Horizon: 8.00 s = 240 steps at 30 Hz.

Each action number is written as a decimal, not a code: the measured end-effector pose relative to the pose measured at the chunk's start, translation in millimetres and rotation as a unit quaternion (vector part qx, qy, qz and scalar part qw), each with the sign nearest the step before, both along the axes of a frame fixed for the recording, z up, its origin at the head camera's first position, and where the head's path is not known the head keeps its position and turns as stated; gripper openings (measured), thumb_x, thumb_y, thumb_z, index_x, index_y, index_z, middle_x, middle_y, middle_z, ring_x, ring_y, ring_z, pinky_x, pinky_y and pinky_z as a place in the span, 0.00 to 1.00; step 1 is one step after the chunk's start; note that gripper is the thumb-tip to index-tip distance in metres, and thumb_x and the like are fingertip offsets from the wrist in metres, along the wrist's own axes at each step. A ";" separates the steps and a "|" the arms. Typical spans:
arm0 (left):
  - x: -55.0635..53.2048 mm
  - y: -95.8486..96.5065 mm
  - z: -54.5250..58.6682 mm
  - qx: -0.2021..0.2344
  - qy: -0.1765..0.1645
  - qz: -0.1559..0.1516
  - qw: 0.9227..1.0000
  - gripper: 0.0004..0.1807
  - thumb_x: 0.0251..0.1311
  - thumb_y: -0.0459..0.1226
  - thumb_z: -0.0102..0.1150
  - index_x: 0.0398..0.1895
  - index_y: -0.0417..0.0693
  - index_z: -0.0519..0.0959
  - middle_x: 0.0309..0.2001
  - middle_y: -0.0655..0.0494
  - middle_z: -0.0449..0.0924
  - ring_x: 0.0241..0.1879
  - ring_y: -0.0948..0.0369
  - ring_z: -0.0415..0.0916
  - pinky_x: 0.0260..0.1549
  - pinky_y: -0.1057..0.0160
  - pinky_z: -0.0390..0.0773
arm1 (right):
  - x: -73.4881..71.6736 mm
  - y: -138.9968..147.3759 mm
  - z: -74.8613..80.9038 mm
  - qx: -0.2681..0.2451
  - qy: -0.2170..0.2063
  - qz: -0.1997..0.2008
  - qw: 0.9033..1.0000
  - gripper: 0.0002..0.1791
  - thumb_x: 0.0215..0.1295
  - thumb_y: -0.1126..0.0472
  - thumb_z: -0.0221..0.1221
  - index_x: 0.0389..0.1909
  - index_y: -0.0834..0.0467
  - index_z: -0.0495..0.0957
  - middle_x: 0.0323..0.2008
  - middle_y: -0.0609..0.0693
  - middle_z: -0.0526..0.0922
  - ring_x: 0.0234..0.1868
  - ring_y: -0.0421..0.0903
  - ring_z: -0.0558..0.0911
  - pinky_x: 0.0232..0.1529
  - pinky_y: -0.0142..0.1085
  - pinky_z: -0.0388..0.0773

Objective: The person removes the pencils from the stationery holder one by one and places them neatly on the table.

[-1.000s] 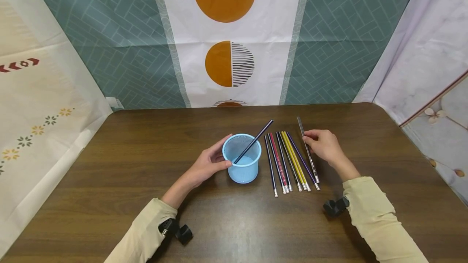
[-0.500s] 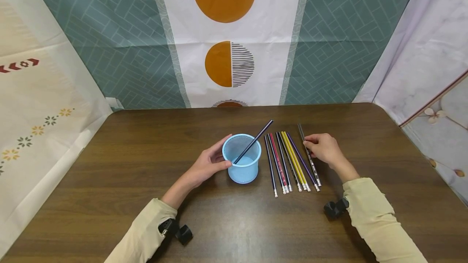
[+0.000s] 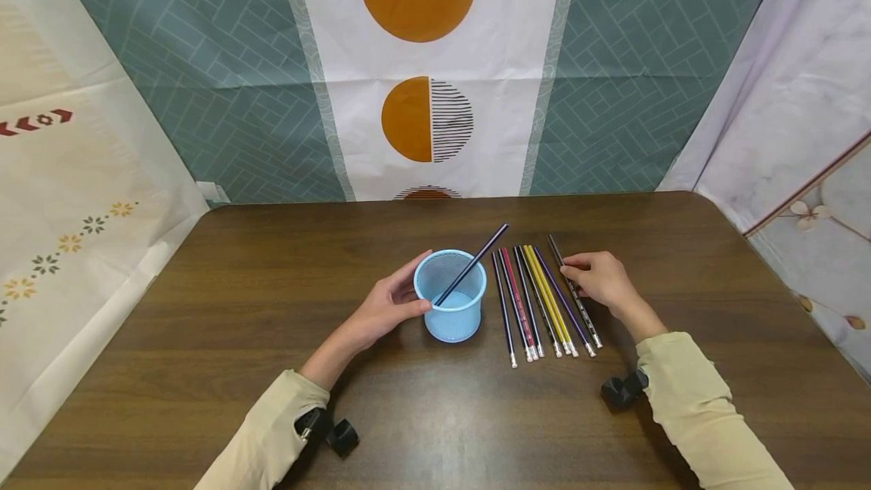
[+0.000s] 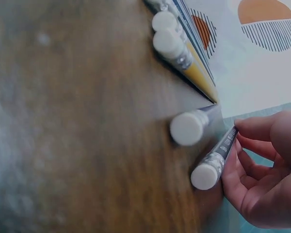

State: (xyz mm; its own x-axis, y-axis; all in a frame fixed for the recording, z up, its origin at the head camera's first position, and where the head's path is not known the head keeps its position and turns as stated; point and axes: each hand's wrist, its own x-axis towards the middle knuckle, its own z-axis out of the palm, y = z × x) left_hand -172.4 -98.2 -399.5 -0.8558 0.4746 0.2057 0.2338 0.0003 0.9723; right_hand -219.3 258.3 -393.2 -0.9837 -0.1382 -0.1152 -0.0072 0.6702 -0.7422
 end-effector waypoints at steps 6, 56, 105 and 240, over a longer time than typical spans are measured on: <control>0.3 -0.4 -0.1 0.003 -0.001 -0.001 1.000 0.41 0.60 0.33 0.65 0.75 0.47 0.57 0.68 0.44 0.63 0.63 0.48 0.67 0.60 0.50 0.68 | 0.0 -2.0 -1.6 0.004 0.002 -0.015 1.000 0.23 0.71 0.59 0.56 0.56 0.74 0.73 0.37 0.61 0.80 0.27 0.44 0.79 0.29 0.35 0.79; 0.0 -0.4 -0.5 0.003 -0.003 0.000 1.000 0.41 0.60 0.31 0.65 0.75 0.44 0.56 0.68 0.45 0.63 0.63 0.49 0.67 0.61 0.52 0.68 | 1.7 -6.4 1.3 -0.032 -0.009 -0.026 0.999 0.18 0.70 0.64 0.54 0.53 0.74 0.74 0.38 0.60 0.80 0.32 0.44 0.78 0.30 0.32 0.80; 0.7 -0.8 0.2 -0.002 0.001 0.003 1.000 0.40 0.60 0.33 0.65 0.75 0.49 0.58 0.68 0.45 0.64 0.63 0.48 0.66 0.61 0.50 0.67 | 24.4 -73.6 41.3 -0.192 0.025 0.096 0.976 0.21 0.67 0.63 0.59 0.56 0.71 0.74 0.51 0.65 0.78 0.46 0.54 0.79 0.44 0.37 0.80; -1.1 0.5 -2.4 0.003 0.002 0.002 1.000 0.41 0.60 0.32 0.65 0.74 0.46 0.58 0.68 0.43 0.64 0.63 0.48 0.67 0.61 0.50 0.67 | 33.3 -50.1 71.4 -0.124 0.155 0.055 0.979 0.12 0.69 0.71 0.54 0.50 0.72 0.73 0.40 0.57 0.80 0.35 0.37 0.79 0.38 0.25 0.79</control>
